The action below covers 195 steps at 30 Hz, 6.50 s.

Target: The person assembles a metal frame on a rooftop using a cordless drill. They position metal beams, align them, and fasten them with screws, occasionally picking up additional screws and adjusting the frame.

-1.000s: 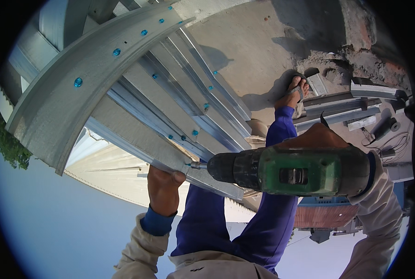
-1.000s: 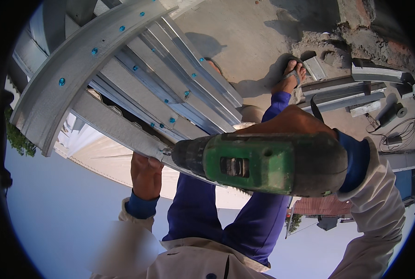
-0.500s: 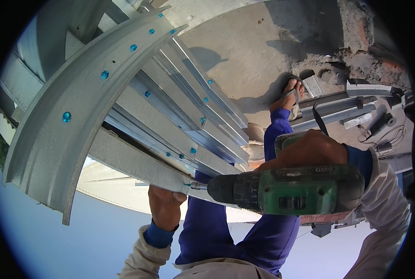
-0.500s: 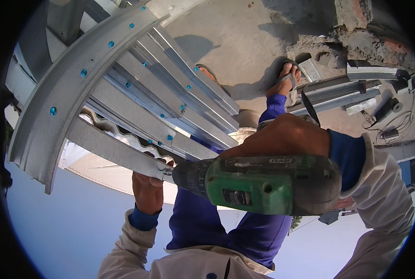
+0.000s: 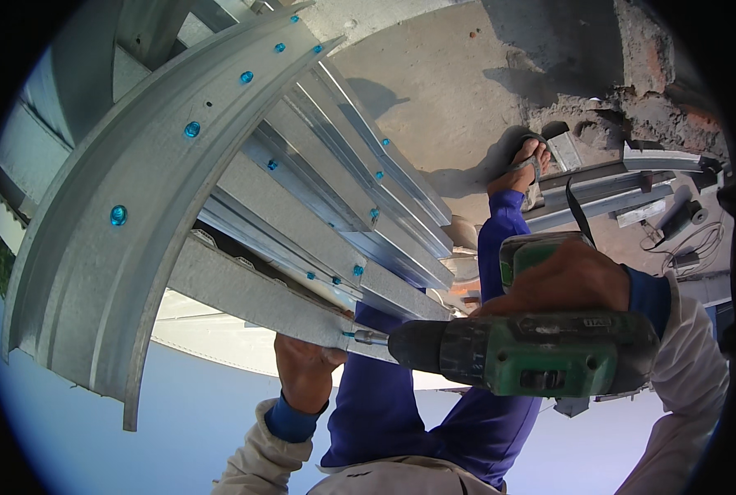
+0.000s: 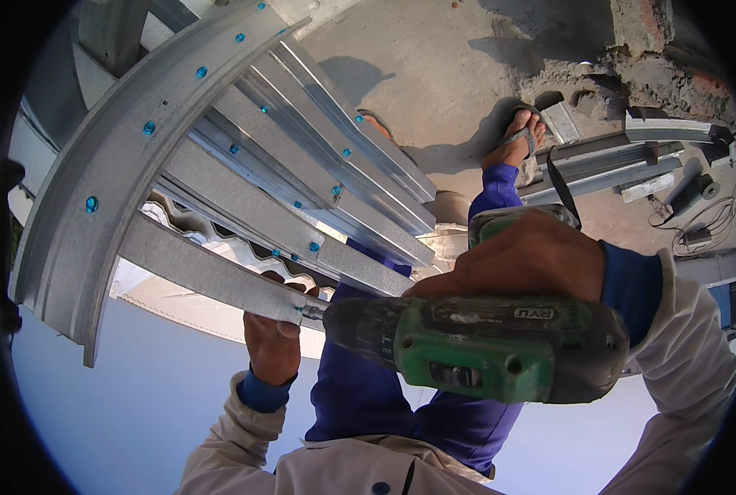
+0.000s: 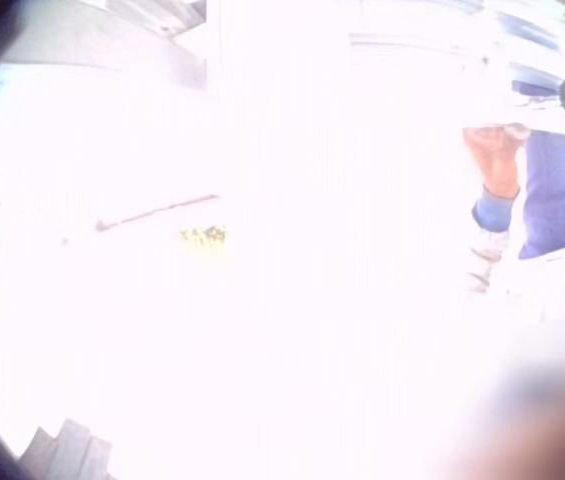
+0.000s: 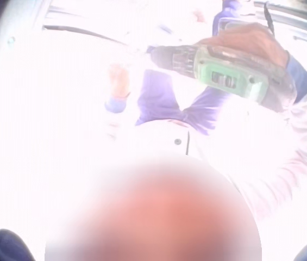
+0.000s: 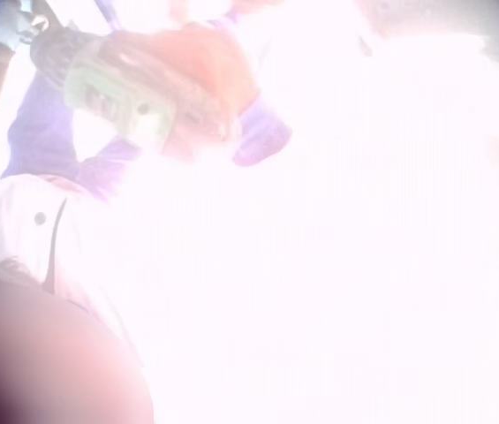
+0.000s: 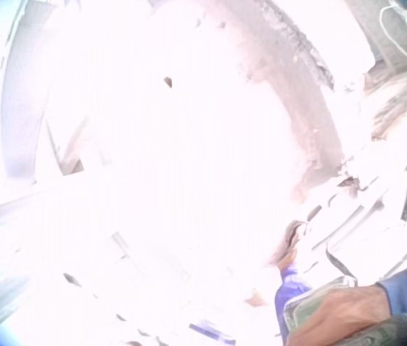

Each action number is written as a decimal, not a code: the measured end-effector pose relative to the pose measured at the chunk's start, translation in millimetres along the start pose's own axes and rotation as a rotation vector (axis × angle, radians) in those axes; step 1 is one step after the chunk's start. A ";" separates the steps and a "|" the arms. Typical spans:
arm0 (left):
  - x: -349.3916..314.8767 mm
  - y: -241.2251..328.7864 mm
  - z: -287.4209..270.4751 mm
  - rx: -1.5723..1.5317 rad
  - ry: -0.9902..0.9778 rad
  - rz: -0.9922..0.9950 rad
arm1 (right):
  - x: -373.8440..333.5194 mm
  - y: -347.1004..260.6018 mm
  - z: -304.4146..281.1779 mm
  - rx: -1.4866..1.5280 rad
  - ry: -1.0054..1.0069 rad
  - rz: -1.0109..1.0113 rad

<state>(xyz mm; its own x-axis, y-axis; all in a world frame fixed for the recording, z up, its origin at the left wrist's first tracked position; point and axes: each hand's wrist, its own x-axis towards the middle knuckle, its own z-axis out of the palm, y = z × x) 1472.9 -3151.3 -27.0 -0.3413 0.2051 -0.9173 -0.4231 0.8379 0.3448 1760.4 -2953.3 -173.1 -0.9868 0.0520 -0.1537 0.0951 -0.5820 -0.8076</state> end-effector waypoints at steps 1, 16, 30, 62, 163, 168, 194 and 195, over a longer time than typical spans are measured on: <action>0.1 0.3 0.1 -0.012 -0.003 0.001 | 0.5 -1.9 0.5 -0.007 0.002 0.006; -0.6 -2.3 -5.4 0.019 -0.041 0.010 | 14.3 -10.6 -8.5 0.003 0.004 -0.020; -0.9 -2.2 -5.0 0.021 -0.039 -0.008 | 17.0 -18.5 -16.6 -0.218 0.004 -0.064; 0.6 -5.3 -5.0 0.056 -0.032 0.039 | 41.4 11.4 -20.6 -0.251 -0.109 -0.314; 153.1 117.7 -58.5 0.062 -0.126 0.511 | 25.4 -104.1 505.8 -0.308 1.213 0.422; 167.7 109.9 -60.6 -0.040 -0.334 0.419 | 73.5 -102.2 495.8 -0.498 1.209 0.429; 184.3 117.2 -45.3 0.164 -0.192 0.451 | 76.3 -107.1 433.3 -0.385 1.148 0.523; 174.9 115.4 -47.5 0.188 -0.196 0.407 | 69.3 -105.5 433.7 -0.418 1.125 0.568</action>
<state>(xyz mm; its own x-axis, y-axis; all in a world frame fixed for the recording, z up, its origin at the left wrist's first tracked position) 1324.5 -3042.8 -138.2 -0.2751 0.6111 -0.7422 -0.1233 0.7432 0.6576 1625.0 -3240.3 148.4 -0.1695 0.6431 -0.7468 0.6886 -0.4648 -0.5566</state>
